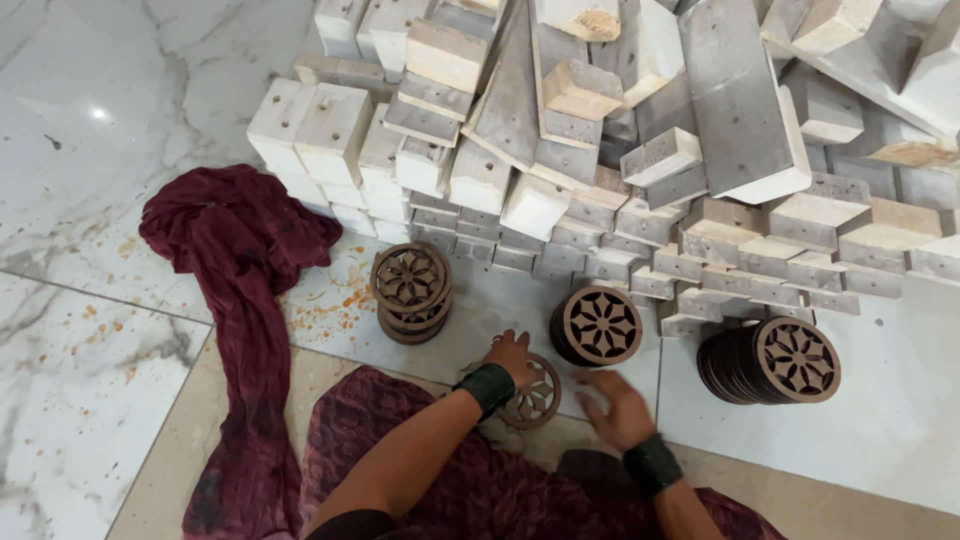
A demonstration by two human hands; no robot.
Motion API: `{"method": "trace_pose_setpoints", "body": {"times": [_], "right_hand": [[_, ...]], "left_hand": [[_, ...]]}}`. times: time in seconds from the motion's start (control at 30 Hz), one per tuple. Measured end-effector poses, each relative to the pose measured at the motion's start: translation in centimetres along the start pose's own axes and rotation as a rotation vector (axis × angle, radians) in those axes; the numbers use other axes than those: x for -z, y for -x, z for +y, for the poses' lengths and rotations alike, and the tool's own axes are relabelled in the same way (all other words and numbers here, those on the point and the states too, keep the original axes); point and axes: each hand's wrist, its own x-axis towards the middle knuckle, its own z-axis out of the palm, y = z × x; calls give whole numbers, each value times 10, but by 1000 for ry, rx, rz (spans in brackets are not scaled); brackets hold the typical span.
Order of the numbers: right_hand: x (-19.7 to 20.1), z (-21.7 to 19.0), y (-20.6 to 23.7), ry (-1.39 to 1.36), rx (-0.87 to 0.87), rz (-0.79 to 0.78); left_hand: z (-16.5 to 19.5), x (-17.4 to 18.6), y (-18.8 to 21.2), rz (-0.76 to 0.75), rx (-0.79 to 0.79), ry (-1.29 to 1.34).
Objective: The person sits on the floor and stacks carved round wooden decorative discs one at a time into piles, picking each disc from a loose group and placing it onto a growing stack beside them.
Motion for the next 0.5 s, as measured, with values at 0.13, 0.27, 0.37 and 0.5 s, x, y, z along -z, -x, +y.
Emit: {"method": "trace_pose_setpoints", "body": {"times": [0.13, 0.27, 0.37, 0.5], "right_hand": [[-42, -4, 14, 163, -68, -294], [-66, -5, 20, 104, -410, -335], [-71, -16, 22, 172, -462, -394], [-75, -33, 23, 205, -453, -456]], "left_hand": [[-4, 2, 25, 36, 149, 25], [-9, 10, 43, -77, 265, 33], [-12, 10, 51, -98, 270, -1], [-11, 3, 54, -88, 248, -57]]}}
